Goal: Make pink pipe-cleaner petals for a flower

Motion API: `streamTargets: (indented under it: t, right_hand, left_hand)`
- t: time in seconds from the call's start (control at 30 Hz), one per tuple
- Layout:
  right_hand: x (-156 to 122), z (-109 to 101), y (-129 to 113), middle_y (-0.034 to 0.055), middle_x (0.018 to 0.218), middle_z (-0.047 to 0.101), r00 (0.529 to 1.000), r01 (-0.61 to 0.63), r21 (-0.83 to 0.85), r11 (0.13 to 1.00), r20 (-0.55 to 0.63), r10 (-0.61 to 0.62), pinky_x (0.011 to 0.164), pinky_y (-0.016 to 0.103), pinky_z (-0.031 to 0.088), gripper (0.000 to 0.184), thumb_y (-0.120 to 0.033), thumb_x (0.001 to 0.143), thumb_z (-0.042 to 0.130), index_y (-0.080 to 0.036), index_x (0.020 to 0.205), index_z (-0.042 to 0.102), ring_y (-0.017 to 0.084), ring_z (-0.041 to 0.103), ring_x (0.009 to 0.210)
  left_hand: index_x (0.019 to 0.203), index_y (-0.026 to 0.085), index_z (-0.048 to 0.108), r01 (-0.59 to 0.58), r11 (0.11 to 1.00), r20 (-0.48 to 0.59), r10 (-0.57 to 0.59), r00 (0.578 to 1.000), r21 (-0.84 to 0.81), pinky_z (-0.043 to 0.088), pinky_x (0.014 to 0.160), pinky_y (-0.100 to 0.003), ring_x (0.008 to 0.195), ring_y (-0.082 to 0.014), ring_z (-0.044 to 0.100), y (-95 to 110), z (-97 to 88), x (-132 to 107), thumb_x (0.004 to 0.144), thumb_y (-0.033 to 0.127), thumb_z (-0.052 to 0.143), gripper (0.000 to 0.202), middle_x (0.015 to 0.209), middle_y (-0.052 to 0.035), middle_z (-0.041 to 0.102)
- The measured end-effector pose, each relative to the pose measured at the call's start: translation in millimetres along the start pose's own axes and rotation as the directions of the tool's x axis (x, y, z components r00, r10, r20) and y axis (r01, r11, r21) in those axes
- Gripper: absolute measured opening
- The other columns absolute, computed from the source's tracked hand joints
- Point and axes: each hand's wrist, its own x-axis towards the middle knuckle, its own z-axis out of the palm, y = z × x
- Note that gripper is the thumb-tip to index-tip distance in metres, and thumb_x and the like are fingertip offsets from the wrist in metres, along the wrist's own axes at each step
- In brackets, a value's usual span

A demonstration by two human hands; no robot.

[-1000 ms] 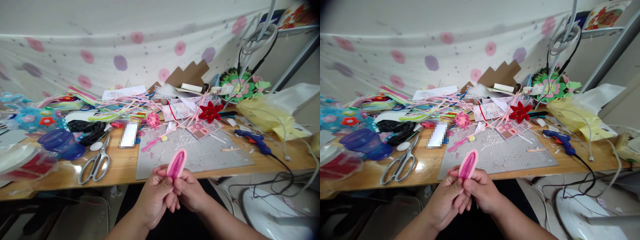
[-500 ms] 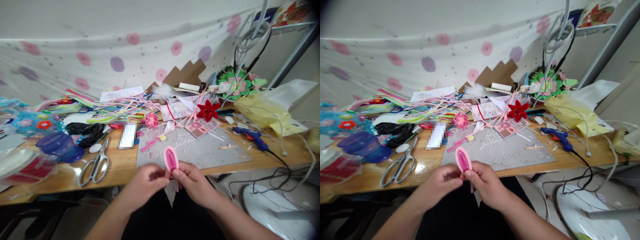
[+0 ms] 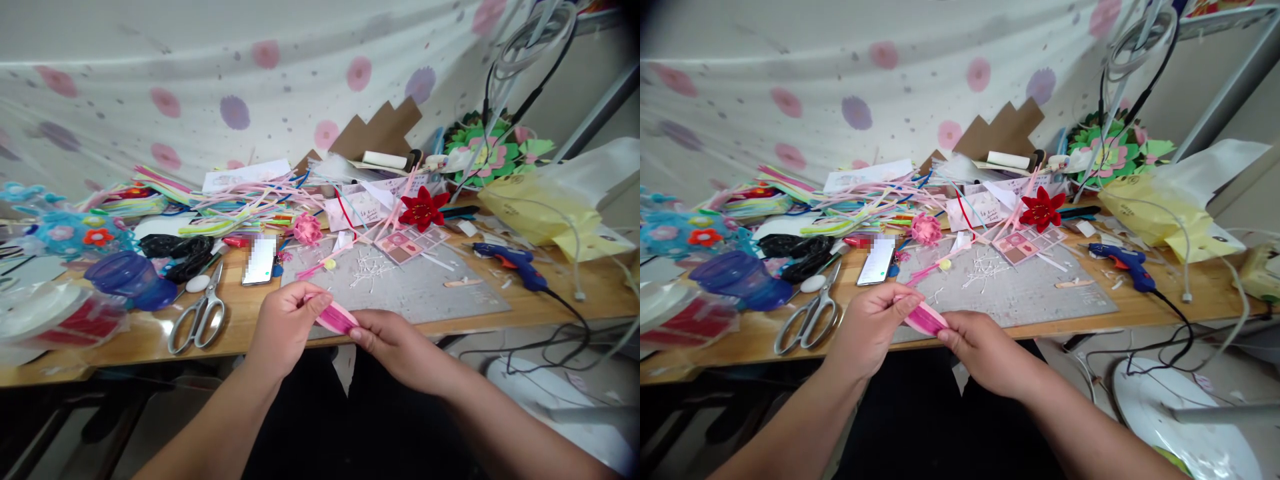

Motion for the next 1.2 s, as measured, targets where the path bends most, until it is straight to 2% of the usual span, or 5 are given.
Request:
streamTargets:
  t: [0.27, 0.43, 0.57, 0.73, 1.2]
  right_hand:
    - [0, -6, -1, -0.0009, 0.070, 0.051, 0.998, -0.005, -0.208, 0.978, -0.055, -0.007, 0.062, 0.023, 0.035, 0.031, -0.032, 0.099, 0.036, -0.017, 0.075, 0.048, 0.012, 0.048, 0.067]
    - [3, -18, -10, -0.0023, 0.066, 0.048, 1.000, -0.015, -0.330, 0.944, 0.016, 0.021, 0.057, 0.022, 0.031, 0.031, -0.026, 0.098, 0.038, -0.017, 0.069, 0.044, 0.011, 0.043, 0.061]
    - [13, -32, -21, -0.0013, 0.067, 0.054, 0.982, 0.058, -0.441, 0.895, 0.189, 0.029, 0.058, 0.022, 0.032, 0.026, -0.021, 0.096, 0.042, -0.016, 0.072, 0.052, 0.011, 0.046, 0.062]
    - [24, -42, -34, 0.0029, 0.075, 0.063, 0.965, 0.070, -0.499, 0.864, 0.253, 0.068, 0.061, 0.022, 0.037, 0.023, -0.019, 0.095, 0.044, -0.014, 0.081, 0.061, 0.013, 0.054, 0.066]
    - [14, -36, -18, 0.0066, 0.074, 0.056, 0.852, 0.470, -0.731, 0.494, 0.230, -0.471, 0.056, 0.027, 0.037, 0.041, -0.035, 0.102, 0.030, -0.007, 0.117, 0.056, 0.017, 0.048, 0.063]
  left_hand:
    - [0.082, 0.015, 0.068, 0.061, 0.955, -0.122, -0.100, 0.987, -0.290, 0.045, 0.063, -0.027, 0.066, -0.0163, 0.060, -25, 9.6, -9, 0.077, 0.039, 0.068, 0.024, 0.072, -0.0026, 0.067]
    - [0.079, 0.016, 0.068, 0.022, 0.999, 0.050, -0.024, 0.998, 0.028, 0.041, 0.061, -0.023, 0.065, -0.0131, 0.055, -10, -4.7, -3, 0.080, 0.032, 0.063, 0.017, 0.069, 0.0004, 0.063]
    - [0.072, 0.017, 0.067, -0.157, 0.921, 0.546, -0.069, 0.835, 0.357, 0.034, 0.056, -0.022, 0.062, -0.0117, 0.053, 16, -18.0, 10, 0.087, 0.032, 0.054, 0.025, 0.065, 0.0022, 0.062]
    - [0.079, 0.017, 0.058, 0.086, 0.953, 0.657, -0.265, 0.706, 0.291, 0.040, 0.054, -0.021, 0.061, -0.0132, 0.062, 20, -10.6, 15, 0.091, 0.040, 0.043, 0.031, 0.073, -0.0018, 0.069]
    - [0.076, 0.014, 0.060, 0.374, 0.927, 0.575, -0.299, 0.761, -0.013, 0.040, 0.047, -0.017, 0.048, -0.0076, 0.057, 12, -9.0, 2, 0.086, 0.042, 0.055, 0.030, 0.064, -0.0028, 0.068]
